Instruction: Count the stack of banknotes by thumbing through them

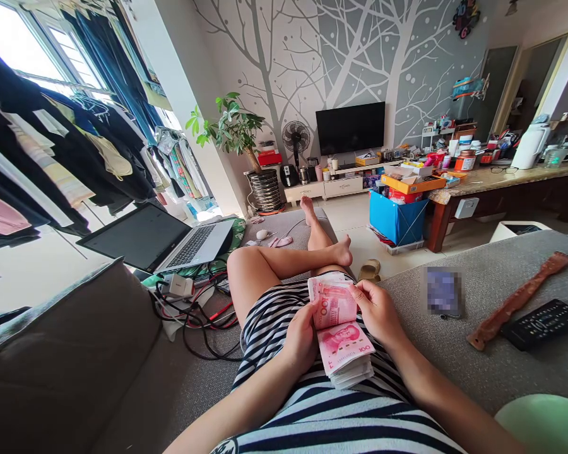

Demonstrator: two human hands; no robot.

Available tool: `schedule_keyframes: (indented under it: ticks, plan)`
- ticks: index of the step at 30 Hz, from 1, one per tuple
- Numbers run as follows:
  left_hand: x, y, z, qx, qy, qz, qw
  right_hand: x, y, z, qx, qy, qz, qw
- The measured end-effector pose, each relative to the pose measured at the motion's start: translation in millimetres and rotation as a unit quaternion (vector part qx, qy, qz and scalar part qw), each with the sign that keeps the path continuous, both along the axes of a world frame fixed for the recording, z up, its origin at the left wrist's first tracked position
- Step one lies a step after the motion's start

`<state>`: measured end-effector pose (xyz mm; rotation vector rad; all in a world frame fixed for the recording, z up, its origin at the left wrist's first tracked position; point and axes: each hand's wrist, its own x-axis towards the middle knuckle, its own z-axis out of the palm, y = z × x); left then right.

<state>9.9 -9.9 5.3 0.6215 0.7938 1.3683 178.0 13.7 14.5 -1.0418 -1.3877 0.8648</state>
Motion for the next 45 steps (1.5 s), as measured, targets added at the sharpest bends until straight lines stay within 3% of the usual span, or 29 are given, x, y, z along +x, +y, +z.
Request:
schedule_keyframes:
  ticks: [18, 30, 45]
  plan:
    - [-1, 1, 4.7, 0.017, -0.026, 0.011, 0.999, 1, -3, 2, -0.011, 0.0, -0.031, 0.999]
    - [-2, 2, 0.9, 0.029, -0.003, -0.007, 1.0, 2, -13, 11, 0.03, 0.0, 0.033, 0.999]
    - [-2, -1, 1.9, 0.021, 0.002, -0.023, 1.0, 2, -14, 9, 0.023, 0.013, 0.039, 0.999]
